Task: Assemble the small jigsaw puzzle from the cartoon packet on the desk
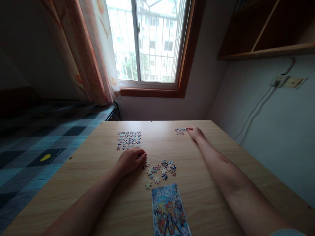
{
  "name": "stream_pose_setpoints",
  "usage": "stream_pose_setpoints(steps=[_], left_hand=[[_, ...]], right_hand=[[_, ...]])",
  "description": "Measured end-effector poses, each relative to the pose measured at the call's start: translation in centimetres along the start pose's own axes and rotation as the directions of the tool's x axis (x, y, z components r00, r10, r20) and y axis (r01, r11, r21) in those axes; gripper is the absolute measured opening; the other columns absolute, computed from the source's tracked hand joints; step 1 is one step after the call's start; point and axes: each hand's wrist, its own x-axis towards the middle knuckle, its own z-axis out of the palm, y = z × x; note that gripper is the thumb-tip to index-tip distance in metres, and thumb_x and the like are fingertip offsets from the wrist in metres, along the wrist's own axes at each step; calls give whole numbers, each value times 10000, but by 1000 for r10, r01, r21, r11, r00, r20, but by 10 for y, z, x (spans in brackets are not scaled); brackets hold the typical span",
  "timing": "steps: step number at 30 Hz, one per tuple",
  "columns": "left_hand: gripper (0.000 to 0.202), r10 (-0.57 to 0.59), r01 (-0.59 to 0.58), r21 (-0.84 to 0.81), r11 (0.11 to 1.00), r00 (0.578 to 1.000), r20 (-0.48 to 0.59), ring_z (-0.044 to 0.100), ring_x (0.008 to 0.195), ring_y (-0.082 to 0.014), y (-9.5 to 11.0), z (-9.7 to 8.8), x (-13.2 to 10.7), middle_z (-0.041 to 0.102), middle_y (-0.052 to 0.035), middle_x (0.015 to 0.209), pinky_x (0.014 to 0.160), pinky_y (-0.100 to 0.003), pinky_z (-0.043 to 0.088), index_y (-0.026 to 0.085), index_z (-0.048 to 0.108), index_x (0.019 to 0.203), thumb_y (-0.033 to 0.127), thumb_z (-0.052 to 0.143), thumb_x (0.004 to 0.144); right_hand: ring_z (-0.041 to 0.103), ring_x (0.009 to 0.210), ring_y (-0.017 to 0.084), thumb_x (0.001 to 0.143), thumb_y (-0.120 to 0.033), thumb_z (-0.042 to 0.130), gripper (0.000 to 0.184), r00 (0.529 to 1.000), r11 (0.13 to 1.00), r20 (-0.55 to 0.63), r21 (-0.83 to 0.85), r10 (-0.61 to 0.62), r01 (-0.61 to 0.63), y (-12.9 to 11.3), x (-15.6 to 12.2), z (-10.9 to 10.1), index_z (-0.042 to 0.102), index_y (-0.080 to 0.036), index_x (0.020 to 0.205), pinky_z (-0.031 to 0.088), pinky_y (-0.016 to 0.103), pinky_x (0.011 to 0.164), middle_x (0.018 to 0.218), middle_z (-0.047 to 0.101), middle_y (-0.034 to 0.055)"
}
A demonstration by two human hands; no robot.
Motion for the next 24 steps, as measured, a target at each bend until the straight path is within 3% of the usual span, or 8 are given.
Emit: stream_pose_setpoints(steps=[15, 24], left_hand=[[254, -18, 19, -16, 1000, 1000, 17, 628, 792, -177, 1, -1, 0, 712, -32, 856, 702, -272, 426, 218, 708, 802, 332, 511, 912], [201, 2, 6, -86, 996, 996, 87, 590, 687, -140, 5, -7, -1, 682, 4, 782, 643, -250, 400, 245, 740, 906, 395, 617, 851]], right_hand=[[610, 1216, 158, 901, -301, 555, 310, 996, 984, -74, 168, -53, 65, 10, 5, 5, 749, -224, 1131, 445, 240, 1040, 1236, 696, 45], [705, 1003, 231, 805, -373, 648, 397, 992, 945, -115, 326, 42, -2, 15, 5, 4, 741, -227, 1162, 521, 325, 919, 1057, 756, 86]])
